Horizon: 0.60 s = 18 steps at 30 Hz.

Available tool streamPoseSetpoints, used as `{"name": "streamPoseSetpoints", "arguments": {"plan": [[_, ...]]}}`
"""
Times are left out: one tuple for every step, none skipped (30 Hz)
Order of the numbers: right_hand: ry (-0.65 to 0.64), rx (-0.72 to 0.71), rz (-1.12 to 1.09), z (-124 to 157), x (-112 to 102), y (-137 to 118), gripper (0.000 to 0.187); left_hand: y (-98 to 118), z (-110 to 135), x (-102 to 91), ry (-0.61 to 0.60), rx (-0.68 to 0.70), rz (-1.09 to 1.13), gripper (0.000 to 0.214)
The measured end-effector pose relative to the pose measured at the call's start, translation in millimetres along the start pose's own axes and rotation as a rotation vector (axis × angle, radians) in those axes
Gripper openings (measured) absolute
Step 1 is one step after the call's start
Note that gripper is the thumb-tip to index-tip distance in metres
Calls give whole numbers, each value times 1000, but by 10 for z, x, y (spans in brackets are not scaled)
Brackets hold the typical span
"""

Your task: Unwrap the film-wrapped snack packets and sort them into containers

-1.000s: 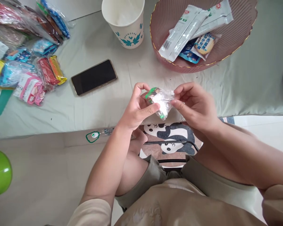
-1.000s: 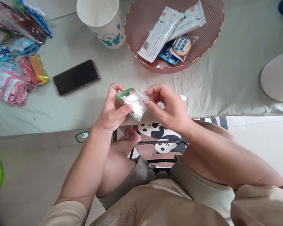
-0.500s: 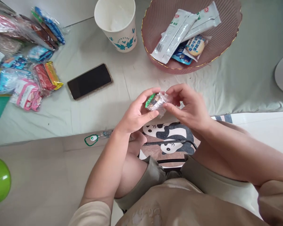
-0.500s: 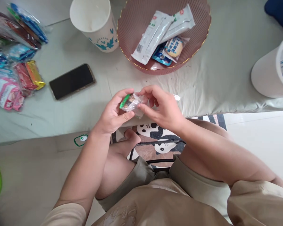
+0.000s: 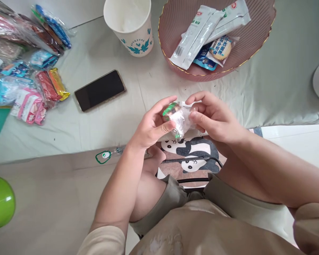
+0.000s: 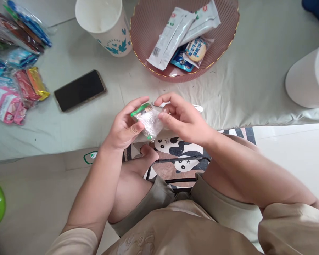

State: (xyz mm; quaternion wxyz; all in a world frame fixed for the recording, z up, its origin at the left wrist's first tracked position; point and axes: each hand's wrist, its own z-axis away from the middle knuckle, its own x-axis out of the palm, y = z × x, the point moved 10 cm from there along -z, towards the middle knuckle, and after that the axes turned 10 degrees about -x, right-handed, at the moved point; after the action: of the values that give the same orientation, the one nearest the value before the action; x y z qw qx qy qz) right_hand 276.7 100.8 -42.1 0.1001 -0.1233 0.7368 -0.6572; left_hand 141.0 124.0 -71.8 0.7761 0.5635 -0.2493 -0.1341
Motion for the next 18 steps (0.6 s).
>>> {"name": "streamPoseSetpoints", "arguments": {"plan": [[-7,-6,-4,-1,2,7,41,10,10,-35,36,8,19,64],[-12,-8,19,-1,-2,23,44,14,21,-73,76,8,33,63],[-14,-4,60,0,-9,46,45,8,30,-102,110,0,42,62],[-14,5,107,2,-18,71,45,-5,36,-116,130,-15,48,62],[-10,16,152,4,-31,95,43,-16,38,-115,136,-29,53,62],[1,30,183,7,-47,116,40,-22,37,-104,131,-37,59,63],[15,38,191,8,-62,124,36,-25,35,-95,128,-44,67,63],[29,41,175,8,-71,122,34,-25,32,-91,130,-50,75,64],[40,38,138,7,-73,112,33,-25,29,-91,137,-58,87,64],[48,28,89,3,-72,94,32,-25,25,-93,144,-72,104,63],[59,12,39,-2,-72,73,32,-29,21,-88,146,-93,127,63],[77,-6,1,-6,-83,54,32,-34,17,-74,140,-119,153,63],[104,-23,-18,-8,-107,42,31,-37,13,-54,127,-144,179,62],[143,-37,-13,-7,-148,39,31,-38,10,-31,113,-168,203,62],[189,-53,11,-2,-202,41,30,-43,8,-8,97,-193,222,62],[236,-66,49,6,-262,47,29,-52,7,12,83,-219,234,61],[275,-75,91,15,-318,58,28,-64,6,26,72,-242,239,61],[297,-79,125,23,-362,73,26,-79,6,32,66,-259,241,60]]}}
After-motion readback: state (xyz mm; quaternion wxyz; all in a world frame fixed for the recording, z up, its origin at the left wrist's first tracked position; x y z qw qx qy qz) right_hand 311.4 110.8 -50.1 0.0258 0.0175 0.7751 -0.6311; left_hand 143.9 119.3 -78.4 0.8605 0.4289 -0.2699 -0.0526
